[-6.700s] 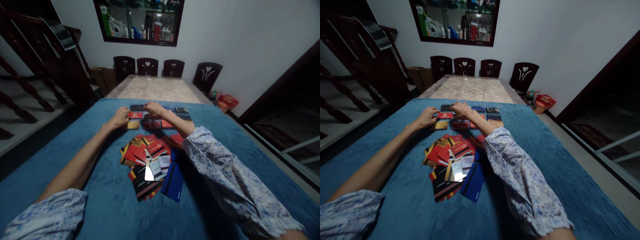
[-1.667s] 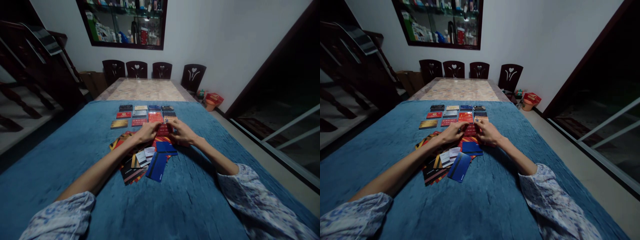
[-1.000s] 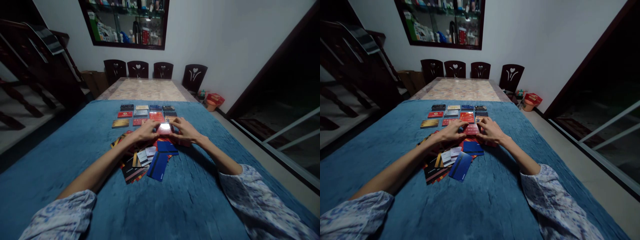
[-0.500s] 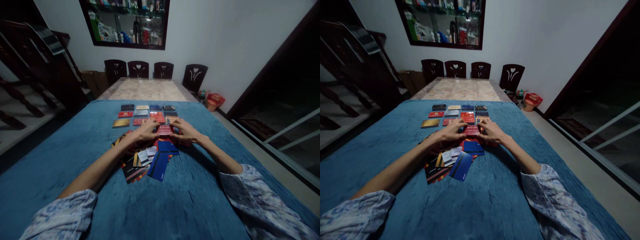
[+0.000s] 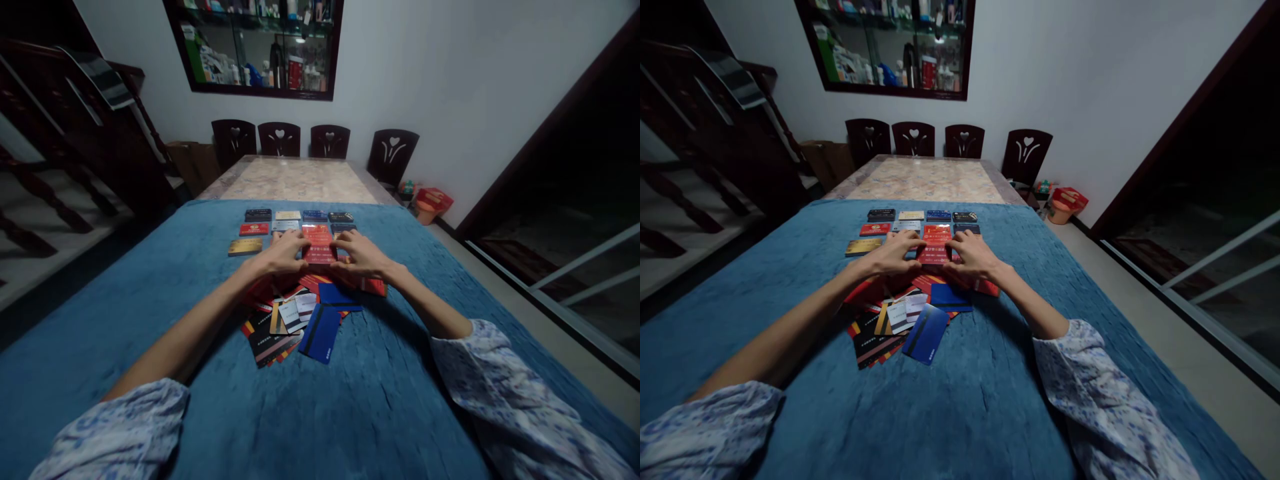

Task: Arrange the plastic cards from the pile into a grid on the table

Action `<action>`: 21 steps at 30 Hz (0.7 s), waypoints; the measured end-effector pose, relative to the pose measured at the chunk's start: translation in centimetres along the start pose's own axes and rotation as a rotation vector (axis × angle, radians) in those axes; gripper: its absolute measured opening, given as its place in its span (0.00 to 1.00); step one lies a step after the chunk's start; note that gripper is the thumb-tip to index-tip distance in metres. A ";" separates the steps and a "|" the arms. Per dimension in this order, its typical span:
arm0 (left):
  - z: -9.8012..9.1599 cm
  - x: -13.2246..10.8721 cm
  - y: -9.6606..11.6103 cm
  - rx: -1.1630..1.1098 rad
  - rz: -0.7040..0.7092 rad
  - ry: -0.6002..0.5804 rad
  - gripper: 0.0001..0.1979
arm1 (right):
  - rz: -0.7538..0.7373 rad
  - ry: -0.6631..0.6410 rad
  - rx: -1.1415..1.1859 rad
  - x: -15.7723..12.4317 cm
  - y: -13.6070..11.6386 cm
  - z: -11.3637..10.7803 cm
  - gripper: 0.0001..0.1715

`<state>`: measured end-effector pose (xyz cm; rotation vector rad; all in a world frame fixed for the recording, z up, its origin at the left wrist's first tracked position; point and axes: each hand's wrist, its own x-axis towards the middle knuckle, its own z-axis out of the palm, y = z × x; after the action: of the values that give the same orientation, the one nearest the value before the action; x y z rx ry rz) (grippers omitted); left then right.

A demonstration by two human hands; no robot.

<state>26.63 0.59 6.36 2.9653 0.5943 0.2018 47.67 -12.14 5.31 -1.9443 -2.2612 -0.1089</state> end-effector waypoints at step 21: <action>-1.6 -1.6 -4.9 0.079 -0.212 0.002 0.17 | 0.010 -0.115 -0.106 7.3 -4.6 -1.4 0.18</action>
<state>23.03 4.58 7.13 2.9471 0.9304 0.1662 42.19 -6.00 8.15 -2.0647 -2.3624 -0.1206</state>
